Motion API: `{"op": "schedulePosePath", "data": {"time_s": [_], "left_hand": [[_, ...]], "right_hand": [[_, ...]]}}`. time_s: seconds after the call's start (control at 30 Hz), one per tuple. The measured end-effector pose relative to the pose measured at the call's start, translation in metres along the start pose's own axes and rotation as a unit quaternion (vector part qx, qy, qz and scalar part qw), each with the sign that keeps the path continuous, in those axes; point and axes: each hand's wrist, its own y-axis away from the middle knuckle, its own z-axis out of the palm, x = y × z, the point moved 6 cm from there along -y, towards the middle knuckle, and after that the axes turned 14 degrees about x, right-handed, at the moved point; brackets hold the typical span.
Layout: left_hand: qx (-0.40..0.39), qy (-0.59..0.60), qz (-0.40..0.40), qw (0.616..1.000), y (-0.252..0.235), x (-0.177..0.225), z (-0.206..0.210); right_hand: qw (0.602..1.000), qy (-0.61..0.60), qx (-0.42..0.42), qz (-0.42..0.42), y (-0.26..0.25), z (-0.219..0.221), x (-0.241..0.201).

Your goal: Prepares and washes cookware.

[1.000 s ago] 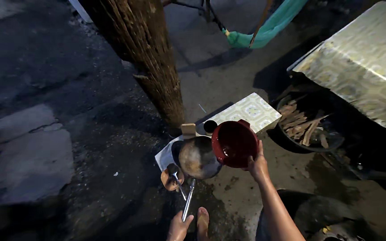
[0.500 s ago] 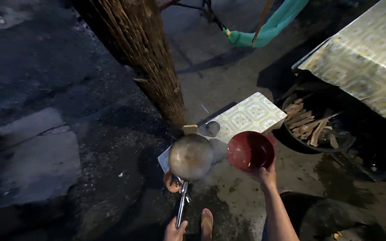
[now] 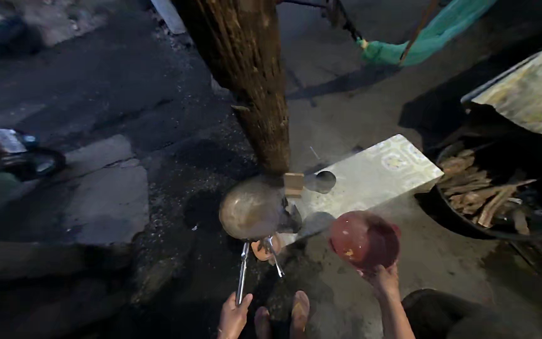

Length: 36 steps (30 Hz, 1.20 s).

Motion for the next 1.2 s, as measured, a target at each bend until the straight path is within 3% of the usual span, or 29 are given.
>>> {"op": "schedulePosePath", "data": {"time_s": [0.13, 0.27, 0.5, 0.73, 0.83, 1.0, 1.2], "left_hand": [[-0.011, 0.143, -0.074, 0.987, 0.009, 0.002, -0.016], [-0.024, 0.19, -0.064, 0.979, 0.007, -0.014, -0.039], [0.03, 0.163, -0.017, 0.986, -0.034, -0.029, -0.117], [0.12, 0.058, -0.042, 0.99, -0.079, -0.035, -0.231], [0.127, 0.065, -0.057, 0.988, -0.088, -0.045, -0.263], [0.102, 0.167, -0.076, 0.978, -0.088, -0.061, -0.286], [0.117, 0.182, -0.075, 0.973, -0.085, -0.073, -0.303]], "right_hand": [[1.0, 0.001, -0.006, -0.01, 0.026, -0.01, -0.012], [1.0, -0.02, -0.004, -0.008, 0.049, -0.016, -0.022], [0.996, -0.086, 0.003, -0.005, 0.117, -0.015, -0.02], [0.994, -0.109, 0.014, -0.022, 0.187, -0.018, -0.008], [0.992, -0.127, 0.01, -0.009, 0.206, -0.026, -0.002], [0.992, -0.121, 0.0, -0.021, 0.224, -0.044, 0.003], [0.987, -0.162, -0.011, -0.013, 0.227, -0.058, 0.01]]}}
